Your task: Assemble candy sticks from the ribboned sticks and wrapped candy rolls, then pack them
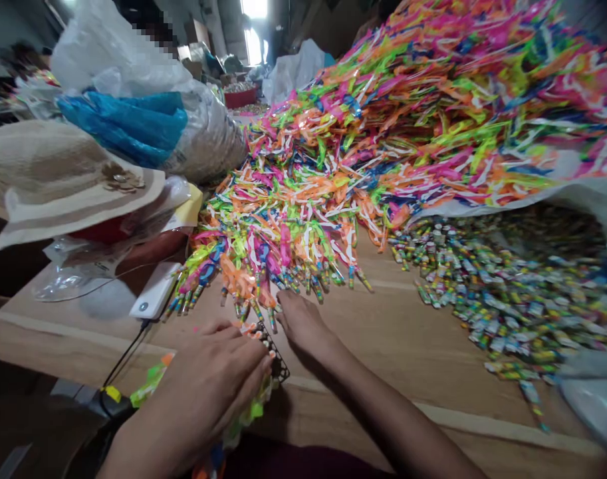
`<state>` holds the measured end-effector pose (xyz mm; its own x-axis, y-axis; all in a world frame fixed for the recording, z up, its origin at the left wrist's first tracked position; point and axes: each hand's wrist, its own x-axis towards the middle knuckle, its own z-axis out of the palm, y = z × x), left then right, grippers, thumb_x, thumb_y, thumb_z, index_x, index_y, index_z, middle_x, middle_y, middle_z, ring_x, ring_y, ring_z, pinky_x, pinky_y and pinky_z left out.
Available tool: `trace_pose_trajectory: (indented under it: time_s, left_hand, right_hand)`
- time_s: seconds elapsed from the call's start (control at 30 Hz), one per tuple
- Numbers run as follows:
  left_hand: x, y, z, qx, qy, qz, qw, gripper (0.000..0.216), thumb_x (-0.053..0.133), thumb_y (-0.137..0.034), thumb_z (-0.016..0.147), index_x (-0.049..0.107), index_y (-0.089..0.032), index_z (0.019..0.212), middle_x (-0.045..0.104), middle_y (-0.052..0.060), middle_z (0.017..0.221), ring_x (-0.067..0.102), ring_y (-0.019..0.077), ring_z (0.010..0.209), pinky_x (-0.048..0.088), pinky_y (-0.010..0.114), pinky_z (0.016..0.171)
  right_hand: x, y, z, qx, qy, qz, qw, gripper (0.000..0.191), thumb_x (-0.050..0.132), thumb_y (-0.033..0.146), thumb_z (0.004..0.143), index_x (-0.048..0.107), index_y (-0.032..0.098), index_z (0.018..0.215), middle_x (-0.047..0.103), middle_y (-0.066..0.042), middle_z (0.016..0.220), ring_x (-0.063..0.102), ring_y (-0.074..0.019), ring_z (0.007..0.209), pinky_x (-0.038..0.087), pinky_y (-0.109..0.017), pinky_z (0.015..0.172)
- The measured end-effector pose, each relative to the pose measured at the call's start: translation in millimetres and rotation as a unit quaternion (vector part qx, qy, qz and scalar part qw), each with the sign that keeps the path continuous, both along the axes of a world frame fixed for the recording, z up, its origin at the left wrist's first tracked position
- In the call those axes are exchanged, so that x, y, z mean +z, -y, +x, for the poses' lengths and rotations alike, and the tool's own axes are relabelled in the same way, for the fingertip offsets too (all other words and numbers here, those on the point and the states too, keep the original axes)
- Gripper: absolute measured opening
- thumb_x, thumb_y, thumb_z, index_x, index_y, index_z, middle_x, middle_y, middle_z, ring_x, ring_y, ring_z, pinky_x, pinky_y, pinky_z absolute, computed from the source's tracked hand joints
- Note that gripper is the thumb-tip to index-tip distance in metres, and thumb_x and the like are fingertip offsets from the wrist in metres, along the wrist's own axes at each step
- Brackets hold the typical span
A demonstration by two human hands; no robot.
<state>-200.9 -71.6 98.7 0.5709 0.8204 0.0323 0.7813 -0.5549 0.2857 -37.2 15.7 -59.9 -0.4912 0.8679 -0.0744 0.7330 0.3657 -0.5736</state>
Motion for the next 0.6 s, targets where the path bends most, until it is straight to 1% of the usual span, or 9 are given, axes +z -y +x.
trace_pose_trajectory:
  time_s: [0.07, 0.13, 0.23, 0.3, 0.37, 0.47, 0.53, 0.6]
  left_hand:
    - [-0.4, 0.9, -5.2, 0.003, -0.003, -0.017, 1.0, 0.037, 0.038, -0.026, 0.108, 0.056, -0.022, 0.076, 0.063, -0.002, 0.07, 0.058, 0.0176, 0.067, 0.04, 0.036, 0.071]
    - [-0.7, 1.3, -9.4, 0.015, -0.004, -0.036, 0.999, 0.036, 0.039, -0.027, 0.108, 0.058, -0.022, 0.078, 0.064, -0.002, 0.073, 0.06, 0.018, 0.07, 0.041, 0.036, 0.073]
    - [0.9, 0.0, -10.7, 0.033, 0.02, -0.05, 0.998, 0.033, 0.039, -0.033, 0.109, 0.068, -0.023, 0.095, 0.071, -0.001, 0.083, 0.066, 0.0189, 0.079, 0.044, 0.036, 0.078]
    - [3.0, -2.2, -9.0, 0.042, 0.037, -0.051, 0.997, 0.036, 0.037, -0.038, 0.11, 0.07, -0.024, 0.107, 0.074, 0.001, 0.092, 0.068, 0.0201, 0.086, 0.047, 0.036, 0.081]
    - [4.9, -5.0, -7.0, 0.046, 0.036, -0.049, 0.997, 0.039, 0.035, -0.04, 0.11, 0.071, -0.023, 0.113, 0.075, 0.003, 0.095, 0.069, 0.0219, 0.089, 0.048, 0.037, 0.081]
    - [5.6, -8.3, -5.8, 0.041, 0.023, -0.044, 0.998, 0.041, 0.036, -0.039, 0.109, 0.071, -0.02, 0.115, 0.076, 0.005, 0.096, 0.07, 0.0238, 0.091, 0.05, 0.038, 0.081]
    - [5.0, -9.4, -6.3, 0.036, 0.018, -0.039, 0.998, 0.039, 0.036, -0.037, 0.109, 0.072, -0.02, 0.115, 0.077, 0.006, 0.099, 0.071, 0.024, 0.093, 0.051, 0.038, 0.081]
    - [4.3, -9.8, -7.1, 0.034, 0.015, -0.035, 0.999, 0.038, 0.037, -0.035, 0.108, 0.072, -0.021, 0.115, 0.078, 0.006, 0.102, 0.071, 0.0239, 0.093, 0.051, 0.038, 0.08]
  right_hand:
    - [-8.5, 4.6, 9.9, -0.004, -0.027, -0.004, 1.0, 0.021, 0.058, 0.004, 0.093, 0.062, 0.016, 0.109, 0.067, -0.015, 0.11, 0.063, -0.0263, 0.101, 0.047, -0.036, 0.087]
    - [-13.8, 11.5, 25.1, -0.021, -0.057, -0.014, 0.998, 0.018, 0.057, 0.005, 0.093, 0.063, 0.017, 0.106, 0.066, -0.014, 0.109, 0.061, -0.0262, 0.103, 0.046, -0.036, 0.088]
    - [-12.9, 25.2, 44.9, -0.05, -0.091, -0.058, 0.993, 0.013, 0.057, 0.009, 0.094, 0.063, 0.019, 0.1, 0.064, -0.011, 0.103, 0.06, -0.0252, 0.099, 0.046, -0.035, 0.086]
    - [-9.0, 36.1, 49.7, -0.06, -0.145, -0.092, 0.983, 0.011, 0.057, 0.011, 0.094, 0.061, 0.02, 0.098, 0.064, -0.007, 0.1, 0.061, -0.0229, 0.094, 0.046, -0.034, 0.083]
    - [-6.7, 47.3, 47.1, -0.056, -0.215, -0.126, 0.967, 0.007, 0.057, 0.014, 0.095, 0.059, 0.021, 0.096, 0.064, -0.004, 0.093, 0.061, -0.0204, 0.086, 0.046, -0.031, 0.078]
    - [-10.4, 62.6, 35.5, -0.048, -0.297, -0.168, 0.939, 0.004, 0.057, 0.018, 0.095, 0.059, 0.022, 0.094, 0.063, -0.001, 0.086, 0.06, -0.0187, 0.078, 0.048, -0.03, 0.074]
    - [-15.6, 69.8, 28.4, -0.044, -0.325, -0.178, 0.928, 0.007, 0.056, 0.018, 0.095, 0.062, 0.021, 0.096, 0.066, -0.003, 0.089, 0.062, -0.0193, 0.082, 0.051, -0.031, 0.078]
    - [-19.5, 73.4, 24.6, -0.044, -0.328, -0.176, 0.927, 0.012, 0.054, 0.017, 0.096, 0.065, 0.021, 0.098, 0.069, -0.005, 0.094, 0.064, -0.0203, 0.088, 0.052, -0.032, 0.083]
